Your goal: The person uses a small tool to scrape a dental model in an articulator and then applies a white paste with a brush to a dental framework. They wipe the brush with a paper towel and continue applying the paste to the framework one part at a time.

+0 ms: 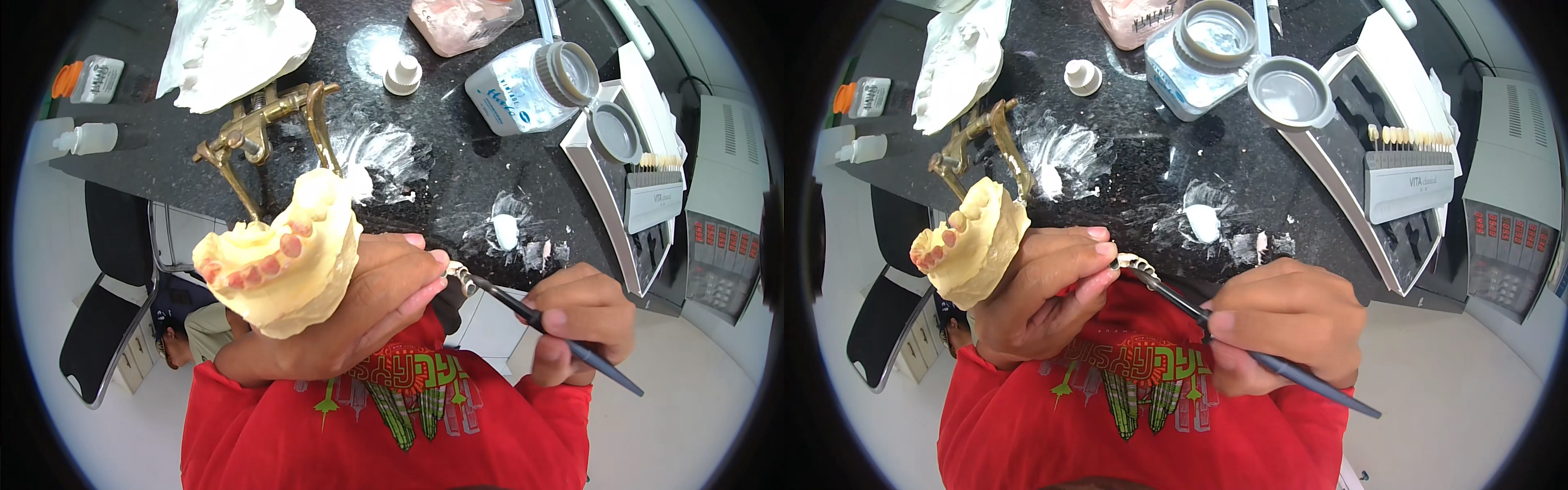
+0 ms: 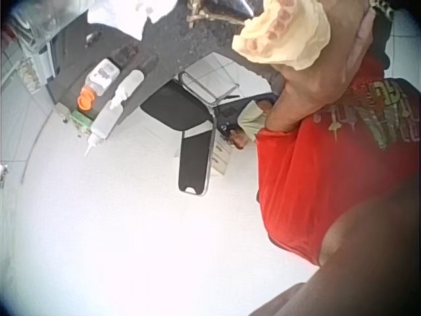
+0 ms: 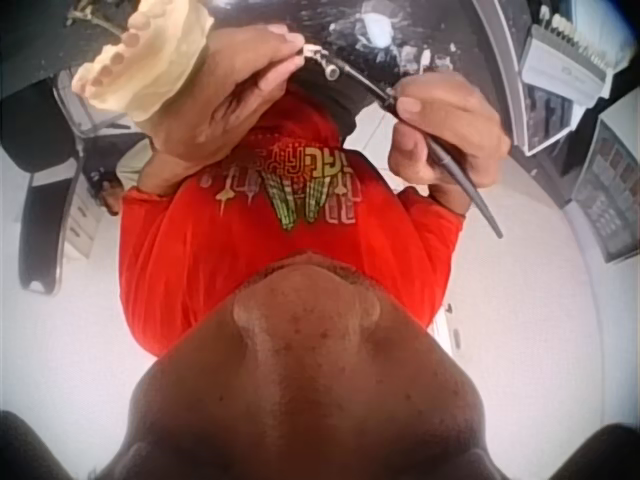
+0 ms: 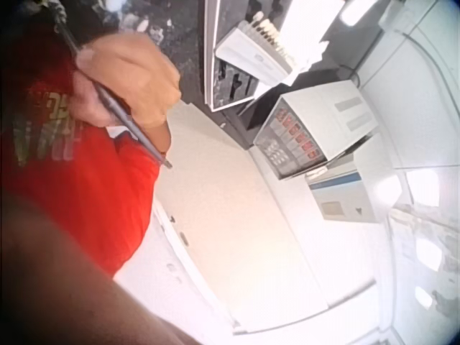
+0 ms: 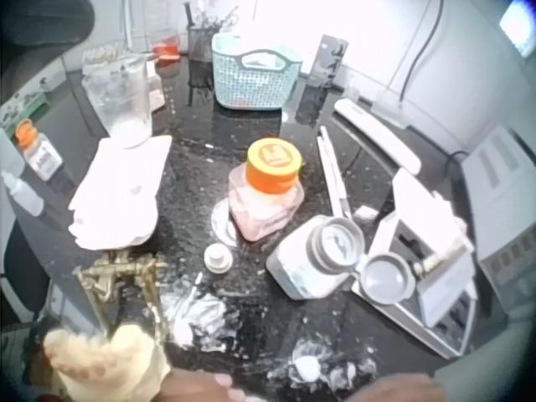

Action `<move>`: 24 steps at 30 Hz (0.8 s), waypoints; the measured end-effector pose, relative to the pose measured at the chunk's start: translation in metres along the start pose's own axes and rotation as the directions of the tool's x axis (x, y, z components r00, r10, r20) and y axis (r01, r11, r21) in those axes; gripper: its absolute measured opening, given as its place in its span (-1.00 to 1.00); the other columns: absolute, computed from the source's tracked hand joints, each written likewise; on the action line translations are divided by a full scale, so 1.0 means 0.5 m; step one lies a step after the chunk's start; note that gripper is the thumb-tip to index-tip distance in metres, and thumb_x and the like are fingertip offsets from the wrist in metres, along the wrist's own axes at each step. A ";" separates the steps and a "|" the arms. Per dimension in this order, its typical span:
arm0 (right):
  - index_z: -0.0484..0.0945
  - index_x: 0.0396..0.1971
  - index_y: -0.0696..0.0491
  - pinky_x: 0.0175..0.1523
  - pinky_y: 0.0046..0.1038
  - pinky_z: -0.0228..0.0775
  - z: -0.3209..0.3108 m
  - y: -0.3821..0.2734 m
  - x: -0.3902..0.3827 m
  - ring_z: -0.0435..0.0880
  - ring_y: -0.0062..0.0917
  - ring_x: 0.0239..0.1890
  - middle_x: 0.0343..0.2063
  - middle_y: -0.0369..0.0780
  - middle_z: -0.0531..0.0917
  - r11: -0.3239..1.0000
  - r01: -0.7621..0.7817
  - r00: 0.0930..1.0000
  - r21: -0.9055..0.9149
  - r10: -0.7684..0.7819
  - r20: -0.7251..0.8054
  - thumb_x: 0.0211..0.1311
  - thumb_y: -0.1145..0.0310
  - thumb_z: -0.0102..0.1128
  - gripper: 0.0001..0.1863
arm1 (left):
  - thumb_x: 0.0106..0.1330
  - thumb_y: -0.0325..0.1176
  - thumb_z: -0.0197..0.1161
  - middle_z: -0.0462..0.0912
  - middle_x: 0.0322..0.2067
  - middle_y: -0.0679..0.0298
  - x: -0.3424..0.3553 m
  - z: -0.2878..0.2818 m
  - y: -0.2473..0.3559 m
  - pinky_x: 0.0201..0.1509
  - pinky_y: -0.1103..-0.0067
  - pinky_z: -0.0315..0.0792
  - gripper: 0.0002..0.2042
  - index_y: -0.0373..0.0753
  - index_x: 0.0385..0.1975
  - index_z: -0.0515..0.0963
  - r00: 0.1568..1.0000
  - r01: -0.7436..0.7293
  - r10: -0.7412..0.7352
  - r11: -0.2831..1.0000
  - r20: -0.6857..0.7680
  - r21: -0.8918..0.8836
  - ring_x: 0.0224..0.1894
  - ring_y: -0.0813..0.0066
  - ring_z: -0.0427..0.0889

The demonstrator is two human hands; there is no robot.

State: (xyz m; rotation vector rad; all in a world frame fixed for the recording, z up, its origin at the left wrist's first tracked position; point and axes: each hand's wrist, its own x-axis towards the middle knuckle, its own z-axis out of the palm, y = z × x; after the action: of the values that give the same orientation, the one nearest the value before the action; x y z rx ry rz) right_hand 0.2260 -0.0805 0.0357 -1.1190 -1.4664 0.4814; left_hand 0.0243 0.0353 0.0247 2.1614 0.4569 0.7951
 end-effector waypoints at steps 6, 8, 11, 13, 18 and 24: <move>0.50 -0.30 0.19 -0.48 -0.53 0.49 -0.041 -0.034 -0.017 0.57 -0.53 -0.59 -0.46 -0.11 0.52 0.972 -0.236 0.934 0.000 0.227 -0.276 0.21 0.35 0.22 -0.79 | -0.06 -0.70 0.39 0.68 -0.39 0.13 0.011 -0.001 0.005 -0.24 0.52 0.60 -0.73 -0.35 -0.32 0.59 1.000 -0.026 0.026 0.999 0.001 0.038 -0.29 0.23 0.72; 0.48 -0.31 0.17 -0.46 -0.56 0.49 -0.062 -0.037 -0.025 0.57 -0.56 -0.57 -0.50 -0.12 0.53 0.941 -0.336 0.908 -0.050 0.309 -0.282 0.19 0.41 0.24 -0.82 | -0.07 -0.71 0.37 0.68 -0.40 0.13 0.007 0.004 0.006 -0.24 0.51 0.60 -0.73 -0.35 -0.32 0.59 0.999 -0.028 0.029 0.999 -0.027 0.041 -0.30 0.23 0.72; 0.45 -0.38 0.18 -0.41 -0.56 0.53 -0.072 -0.042 -0.038 0.58 -0.58 -0.54 -0.50 -0.12 0.56 0.900 -0.435 0.850 0.020 0.418 -0.321 0.13 0.55 0.25 -0.86 | -0.07 -0.72 0.34 0.67 -0.39 0.12 0.000 0.015 0.014 -0.23 0.47 0.61 -0.73 -0.34 -0.32 0.58 0.996 -0.040 0.041 0.999 -0.081 0.018 -0.30 0.20 0.72; 0.44 -0.38 0.18 -0.38 -0.55 0.55 -0.083 -0.039 -0.049 0.59 -0.57 -0.52 -0.49 -0.12 0.57 0.890 -0.457 0.854 -0.016 0.433 -0.287 0.11 0.57 0.25 -0.85 | -0.07 -0.73 0.33 0.67 -0.39 0.11 0.007 0.022 0.016 -0.23 0.45 0.61 -0.72 -0.34 -0.31 0.57 0.997 -0.053 0.051 0.998 -0.065 -0.036 -0.30 0.19 0.72; 0.46 -0.39 0.20 -0.33 -0.53 0.58 -0.088 -0.038 -0.061 0.65 -0.54 -0.47 -0.51 -0.12 0.60 0.861 -0.508 0.834 -0.028 0.484 -0.267 0.06 0.60 0.29 -0.83 | -0.18 -0.68 0.49 0.68 -0.33 0.15 0.019 0.036 0.010 -0.23 0.52 0.61 -0.59 -0.37 -0.24 0.59 0.994 -0.109 0.108 0.993 -0.035 -0.051 -0.25 0.21 0.72; 0.49 -0.38 0.18 -0.37 -0.56 0.54 -0.095 -0.035 -0.053 0.67 -0.54 -0.45 -0.51 -0.12 0.65 0.874 -0.480 0.866 -0.077 0.459 -0.197 0.02 0.64 0.31 -0.82 | -0.16 -0.71 0.46 0.68 -0.32 0.14 0.014 0.040 0.006 -0.23 0.52 0.59 -0.59 -0.36 -0.22 0.58 0.994 -0.100 0.096 0.990 -0.046 -0.095 -0.26 0.21 0.72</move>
State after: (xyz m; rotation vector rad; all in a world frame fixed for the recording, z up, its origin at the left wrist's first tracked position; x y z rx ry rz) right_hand 0.2602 -0.1251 0.0474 -1.5922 -1.0743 0.6183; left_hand 0.0430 0.0265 0.0199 2.0934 0.3278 0.8990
